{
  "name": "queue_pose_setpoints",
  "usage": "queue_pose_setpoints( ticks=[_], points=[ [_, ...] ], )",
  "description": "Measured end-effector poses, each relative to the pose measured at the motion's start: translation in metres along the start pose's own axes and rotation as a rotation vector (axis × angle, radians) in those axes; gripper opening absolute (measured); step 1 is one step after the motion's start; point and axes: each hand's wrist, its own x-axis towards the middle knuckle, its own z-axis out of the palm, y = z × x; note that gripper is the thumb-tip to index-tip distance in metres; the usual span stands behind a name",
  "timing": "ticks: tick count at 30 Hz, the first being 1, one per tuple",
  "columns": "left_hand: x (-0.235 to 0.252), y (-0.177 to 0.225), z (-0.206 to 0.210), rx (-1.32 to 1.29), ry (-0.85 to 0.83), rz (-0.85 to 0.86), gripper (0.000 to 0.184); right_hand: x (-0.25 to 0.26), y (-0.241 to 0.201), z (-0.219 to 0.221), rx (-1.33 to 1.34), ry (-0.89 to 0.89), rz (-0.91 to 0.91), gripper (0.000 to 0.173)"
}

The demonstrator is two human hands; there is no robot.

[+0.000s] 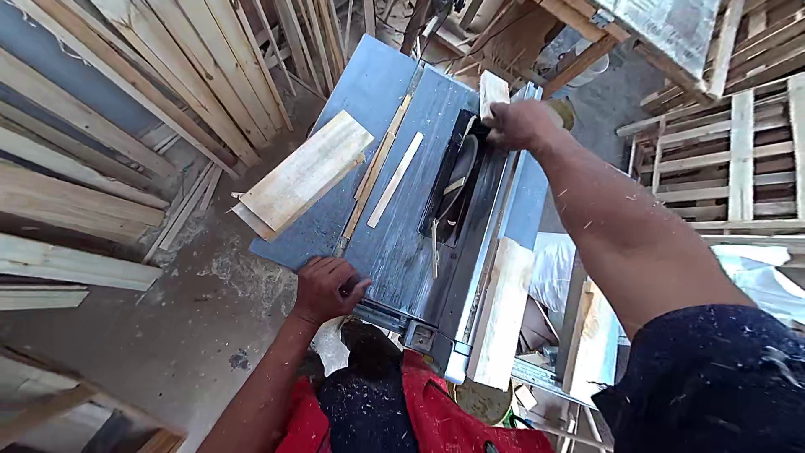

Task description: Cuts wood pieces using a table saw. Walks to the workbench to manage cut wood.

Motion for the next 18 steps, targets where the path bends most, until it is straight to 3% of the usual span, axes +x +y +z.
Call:
queue_pose_setpoints(
  ticks=[3,5,7,10,11,14,18],
  points=[
    [0.023,0.038,-0.005,-0.047,-0.135,-0.060,0.069,-0.006,-0.003,-0.013,-0.027,0.083,0.026,0.034],
    [0.043,0.080,0.004,-0.056,-0.214,-0.066,0.075,-0.014,-0.003,-0.016,-0.014,0.134,0.061,0.036],
    [0.062,0.109,0.023,-0.055,-0.275,-0.057,0.064,-0.026,-0.003,-0.022,0.025,0.188,0.097,0.038],
    [0.073,0.118,0.047,-0.028,-0.219,0.056,0.017,-0.059,0.001,-0.040,0.109,0.298,0.113,0.041],
    [0.072,0.117,0.046,-0.029,-0.180,0.106,0.011,-0.075,0.002,-0.049,0.130,0.341,0.130,0.043],
    [0.051,0.127,0.003,-0.088,-0.191,0.191,0.010,-0.144,0.003,-0.074,0.178,0.515,0.202,0.046],
    [-0.009,0.113,-0.051,-0.192,-0.175,0.191,0.026,-0.273,-0.023,-0.075,0.189,0.709,0.333,0.049]
  ],
)
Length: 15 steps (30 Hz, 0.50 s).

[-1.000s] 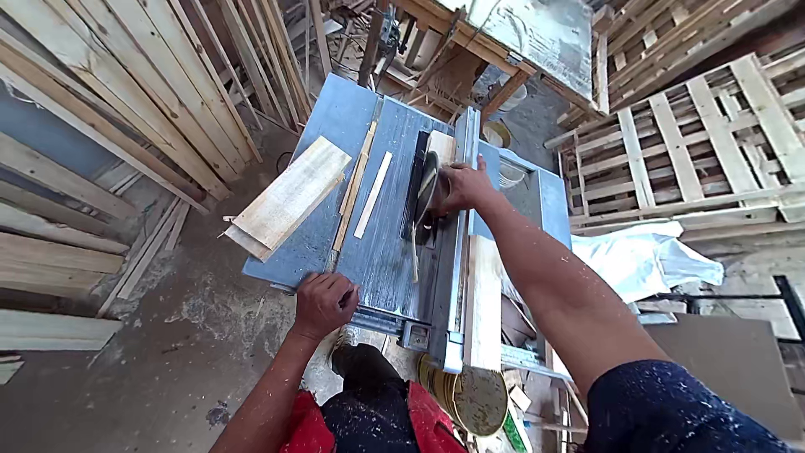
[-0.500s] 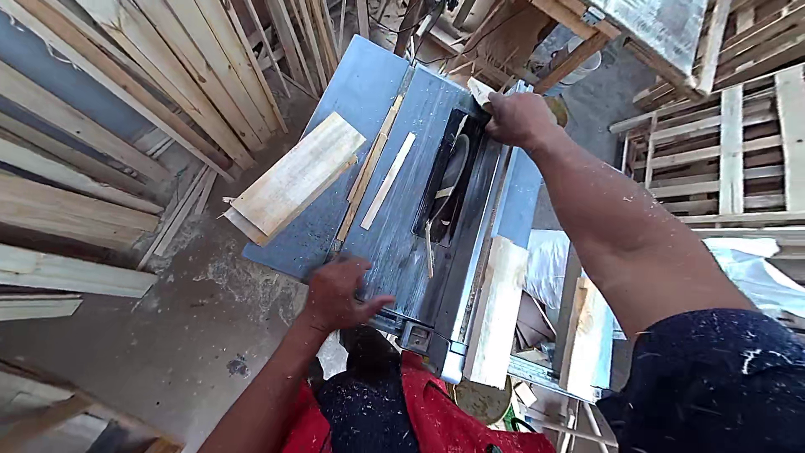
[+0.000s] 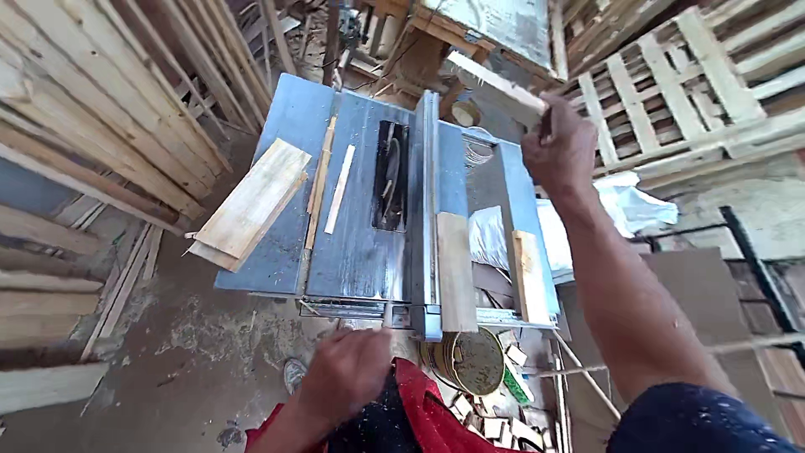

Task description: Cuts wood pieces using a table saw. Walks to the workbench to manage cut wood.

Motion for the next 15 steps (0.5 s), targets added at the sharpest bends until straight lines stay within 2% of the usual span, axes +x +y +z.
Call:
queue_pose_setpoints(
  ticks=[2,4,5,8,10,11,13,15],
  points=[
    [-0.011,-0.012,-0.034,0.052,0.085,-0.049,0.024,-0.080,-0.014,-0.031,-0.052,0.018,0.050,0.052],
    [-0.008,-0.037,-0.062,0.173,0.192,-0.032,0.025,-0.164,-0.040,-0.040,-0.080,-0.012,0.091,0.054],
    [-0.005,-0.052,-0.069,0.236,0.151,-0.044,0.029,-0.204,-0.054,-0.036,-0.080,-0.024,0.090,0.054],
    [0.015,-0.077,-0.079,0.329,-0.278,-0.247,0.059,-0.310,-0.093,0.001,-0.013,-0.068,0.064,0.054],
    [0.018,-0.072,-0.078,0.391,-0.390,-0.263,0.067,-0.344,-0.109,0.023,0.031,-0.099,0.068,0.051],
    [0.013,-0.067,-0.079,0.402,-0.403,-0.245,0.065,-0.349,-0.115,0.027,0.059,-0.143,0.089,0.051],
    [0.000,-0.060,-0.082,0.400,-0.373,-0.199,0.054,-0.345,-0.122,0.026,0.137,-0.156,0.150,0.049],
    [-0.009,-0.057,-0.082,0.375,-0.328,-0.185,0.042,-0.334,-0.122,0.022,0.241,-0.087,0.323,0.051]
  ],
)
